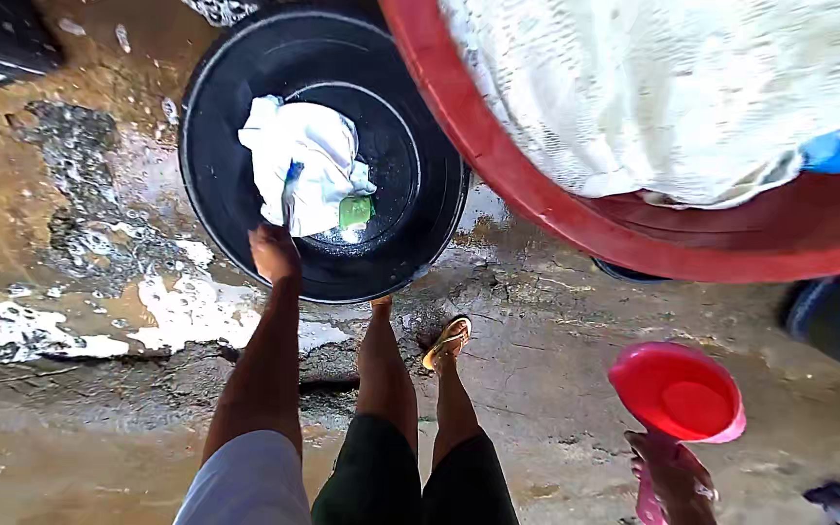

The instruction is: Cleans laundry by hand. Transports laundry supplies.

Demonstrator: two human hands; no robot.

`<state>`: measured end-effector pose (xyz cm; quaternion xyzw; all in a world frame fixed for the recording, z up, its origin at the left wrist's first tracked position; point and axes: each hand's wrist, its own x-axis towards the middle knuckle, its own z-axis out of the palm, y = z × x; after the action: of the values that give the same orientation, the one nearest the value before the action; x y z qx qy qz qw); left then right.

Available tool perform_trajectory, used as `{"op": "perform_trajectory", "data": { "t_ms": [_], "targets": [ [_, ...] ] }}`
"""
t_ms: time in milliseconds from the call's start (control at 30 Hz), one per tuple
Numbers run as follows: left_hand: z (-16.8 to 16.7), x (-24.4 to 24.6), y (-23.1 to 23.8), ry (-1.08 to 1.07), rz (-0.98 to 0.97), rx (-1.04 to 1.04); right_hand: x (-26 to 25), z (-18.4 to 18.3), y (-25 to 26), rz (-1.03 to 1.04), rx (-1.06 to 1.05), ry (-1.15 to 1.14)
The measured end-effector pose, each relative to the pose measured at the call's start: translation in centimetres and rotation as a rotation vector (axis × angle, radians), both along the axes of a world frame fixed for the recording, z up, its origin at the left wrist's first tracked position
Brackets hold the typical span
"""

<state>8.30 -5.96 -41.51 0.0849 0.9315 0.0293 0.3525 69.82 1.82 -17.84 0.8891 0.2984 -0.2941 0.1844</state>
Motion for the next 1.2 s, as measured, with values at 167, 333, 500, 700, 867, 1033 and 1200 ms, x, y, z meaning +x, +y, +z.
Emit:
{"op": "perform_trajectory", "data": {
  "t_ms": [167,333,500,700,867,1033,1200],
  "targets": [
    [-4.8,4.8,-5.2,-0.277,-0.017,-0.376,-1.5,-0.5,0.5,0.007,-0.032,-0.018],
    [-2.4,1.2,-2.3,-0.079,0.134,-0.070,-1.2,0.0,0.8,-0.025,0.028,-0.026],
    [-3.9,1.9,-3.8,-0.323,0.039,-0.231,-1.9,-0.8,-0.3,-0.020,0.017,-0.013],
    [-4.1,2.7,-3.2,-0.252,-0.042,-0.246,-1.7,-0.9,-1.6,-0.052,0.027,-0.008],
    [-2.6,2.2,-1.5,-0.200,-0.055,-0.263,-1.2,-0.2,-2.3,-0.064,0.043,-0.021],
    [-0.3,1.2,0.1,-0.176,-0.101,-0.133,-1.1,0.7,-2.8,-0.064,0.082,0.021],
    [3.5,-1.1,2.5,-0.180,-0.241,-0.121,-2.1,2.4,-1.2,-0.078,0.170,0.071]
  ]
}}
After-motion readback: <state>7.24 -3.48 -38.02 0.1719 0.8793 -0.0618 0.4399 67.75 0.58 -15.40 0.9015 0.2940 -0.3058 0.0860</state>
